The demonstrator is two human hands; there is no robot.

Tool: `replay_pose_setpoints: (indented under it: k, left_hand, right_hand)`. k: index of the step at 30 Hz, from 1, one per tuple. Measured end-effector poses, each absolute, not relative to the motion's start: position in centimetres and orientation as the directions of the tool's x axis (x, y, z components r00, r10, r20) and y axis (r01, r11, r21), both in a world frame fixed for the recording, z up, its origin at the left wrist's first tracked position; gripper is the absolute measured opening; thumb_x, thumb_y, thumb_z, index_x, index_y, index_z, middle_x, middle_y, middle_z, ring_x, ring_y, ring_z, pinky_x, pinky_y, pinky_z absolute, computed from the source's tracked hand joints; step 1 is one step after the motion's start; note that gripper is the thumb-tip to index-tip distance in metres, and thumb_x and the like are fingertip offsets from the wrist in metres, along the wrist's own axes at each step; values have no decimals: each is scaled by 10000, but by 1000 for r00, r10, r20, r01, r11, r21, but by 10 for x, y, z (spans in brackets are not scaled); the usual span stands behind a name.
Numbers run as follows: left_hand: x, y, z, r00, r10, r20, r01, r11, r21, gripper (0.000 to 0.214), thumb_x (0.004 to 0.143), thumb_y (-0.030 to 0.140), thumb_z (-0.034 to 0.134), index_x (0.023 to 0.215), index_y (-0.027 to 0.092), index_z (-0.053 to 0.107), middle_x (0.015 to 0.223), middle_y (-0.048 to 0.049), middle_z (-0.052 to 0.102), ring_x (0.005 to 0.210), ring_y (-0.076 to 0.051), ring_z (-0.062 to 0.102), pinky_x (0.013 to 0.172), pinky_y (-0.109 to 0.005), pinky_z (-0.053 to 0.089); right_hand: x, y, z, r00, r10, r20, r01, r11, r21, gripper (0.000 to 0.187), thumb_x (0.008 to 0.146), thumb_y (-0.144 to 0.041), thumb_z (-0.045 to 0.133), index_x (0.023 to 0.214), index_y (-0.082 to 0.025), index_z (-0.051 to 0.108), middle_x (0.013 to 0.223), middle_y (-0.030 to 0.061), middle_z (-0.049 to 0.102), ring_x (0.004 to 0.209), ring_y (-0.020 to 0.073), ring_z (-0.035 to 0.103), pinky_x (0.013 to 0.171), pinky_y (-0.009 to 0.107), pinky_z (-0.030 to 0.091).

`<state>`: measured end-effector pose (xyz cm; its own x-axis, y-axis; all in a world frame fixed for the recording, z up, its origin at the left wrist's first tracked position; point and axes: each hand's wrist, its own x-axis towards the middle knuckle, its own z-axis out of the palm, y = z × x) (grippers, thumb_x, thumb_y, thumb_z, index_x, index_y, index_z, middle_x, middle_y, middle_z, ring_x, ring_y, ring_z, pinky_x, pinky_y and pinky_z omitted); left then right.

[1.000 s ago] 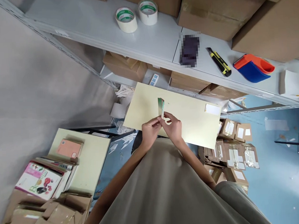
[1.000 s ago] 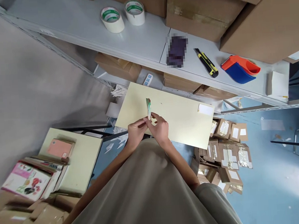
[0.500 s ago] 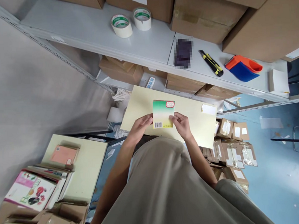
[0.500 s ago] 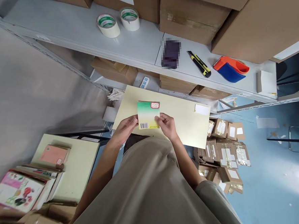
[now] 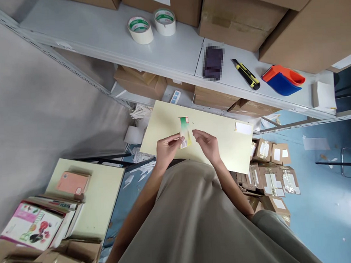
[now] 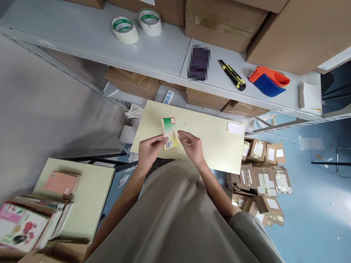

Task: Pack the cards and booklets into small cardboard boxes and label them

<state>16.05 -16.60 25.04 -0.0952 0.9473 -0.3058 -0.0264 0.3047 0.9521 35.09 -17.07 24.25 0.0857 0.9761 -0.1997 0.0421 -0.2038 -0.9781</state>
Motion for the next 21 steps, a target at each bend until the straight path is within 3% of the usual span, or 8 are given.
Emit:
replay_pose_setpoints:
  k: [4,6,10,13,15,18,21]
  left_hand:
    - [179,-175,255,10,986,-164,36,164,986,530,885,668,893,1168,220,927,1336,-115,864,1195,-355,835,974,-458,716]
    - [184,-178,254,63,990,-125,29,124,992,537,888,664,892,1193,223,913,1451,-132,818,1297,-368,804,993,-462,720]
    - [175,-175,248,-3,987,-159,52,159,986,585,896,639,897,1294,213,857,1402,-153,829,1140,-293,829,925,-402,706]
    - [155,-165,247,-109,974,-198,78,207,975,717,812,623,970,1377,213,809,1433,-166,807,1021,-238,802,833,-341,657]
    - [143,-160,250,-55,965,-256,26,258,966,792,750,648,1004,1369,192,813,1376,-172,826,1005,-243,790,848,-346,640]
    - [135,-159,260,69,948,-311,-70,316,946,758,739,680,1008,1272,163,858,1216,-161,868,1088,-302,794,950,-393,636]
    - [136,-164,270,69,947,-314,-90,319,943,680,731,671,1022,1172,171,890,1156,-147,879,1118,-323,791,976,-407,637]
  right_hand:
    - [338,-176,248,15,981,-195,2,-195,-981,562,930,-704,848,1280,-265,877,1300,92,876,1221,332,823,1013,438,692]
    - [338,-175,248,24,983,-180,-17,-180,-984,570,951,-720,819,1260,-244,873,1183,82,881,1084,294,825,911,385,681]
    - [354,-173,245,36,979,-203,-27,-202,-979,559,968,-748,779,1105,-216,879,849,24,797,789,211,727,725,317,602]
    - [365,-174,245,-7,969,-245,-96,-245,-965,536,937,-754,825,1066,-236,872,890,21,808,812,211,736,764,325,614]
    - [369,-175,248,-53,964,-262,-138,-267,-954,535,917,-768,847,1049,-250,867,965,32,839,858,225,763,799,343,632]
    - [370,-176,251,-94,958,-271,-149,-283,-948,556,892,-800,860,1044,-265,863,1019,39,867,894,245,794,831,371,654]
    - [368,-176,254,-114,954,-275,-151,-291,-945,599,875,-819,866,1115,-271,849,1049,47,888,953,273,825,894,408,677]
